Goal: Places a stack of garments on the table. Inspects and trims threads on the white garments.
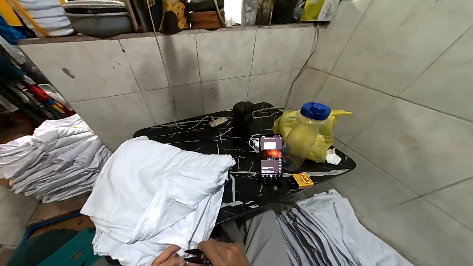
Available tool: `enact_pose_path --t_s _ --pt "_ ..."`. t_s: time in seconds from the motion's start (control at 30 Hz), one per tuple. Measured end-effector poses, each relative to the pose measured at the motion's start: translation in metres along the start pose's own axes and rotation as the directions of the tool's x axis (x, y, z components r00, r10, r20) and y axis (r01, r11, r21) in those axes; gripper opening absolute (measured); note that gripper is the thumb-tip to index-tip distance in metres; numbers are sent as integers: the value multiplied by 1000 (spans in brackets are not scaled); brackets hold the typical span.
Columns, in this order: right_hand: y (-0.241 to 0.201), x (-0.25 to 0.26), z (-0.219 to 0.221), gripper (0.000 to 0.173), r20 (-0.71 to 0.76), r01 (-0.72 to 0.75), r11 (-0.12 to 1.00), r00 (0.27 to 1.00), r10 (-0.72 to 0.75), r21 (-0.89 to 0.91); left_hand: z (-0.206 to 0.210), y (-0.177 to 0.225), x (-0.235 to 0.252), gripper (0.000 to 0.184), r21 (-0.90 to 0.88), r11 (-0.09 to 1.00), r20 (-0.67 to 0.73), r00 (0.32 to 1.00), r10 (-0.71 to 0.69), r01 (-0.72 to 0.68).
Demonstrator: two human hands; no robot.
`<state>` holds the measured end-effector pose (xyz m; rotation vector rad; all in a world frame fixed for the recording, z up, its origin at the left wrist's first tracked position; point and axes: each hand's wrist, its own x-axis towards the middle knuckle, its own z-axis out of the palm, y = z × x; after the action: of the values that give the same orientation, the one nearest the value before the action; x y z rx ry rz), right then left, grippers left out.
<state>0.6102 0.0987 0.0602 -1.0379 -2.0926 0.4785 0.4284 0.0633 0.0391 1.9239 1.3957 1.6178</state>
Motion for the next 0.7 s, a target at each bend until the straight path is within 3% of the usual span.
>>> enact_pose_path --t_s 0.37,0.5,0.7 --pt "-2 -1 0 29 27 -12 1000 1000 12 17 1 1 2 14 -9 1000 23 1000 10 -10" --pt "-3 0 9 30 -36 -69 998 997 69 5 4 -1 1 16 -2 1000 50 999 5 -5" --pt "-3 0 17 30 -78 -1 997 997 -5 -77 3 -2 0 15 -48 999 40 999 -9 11"
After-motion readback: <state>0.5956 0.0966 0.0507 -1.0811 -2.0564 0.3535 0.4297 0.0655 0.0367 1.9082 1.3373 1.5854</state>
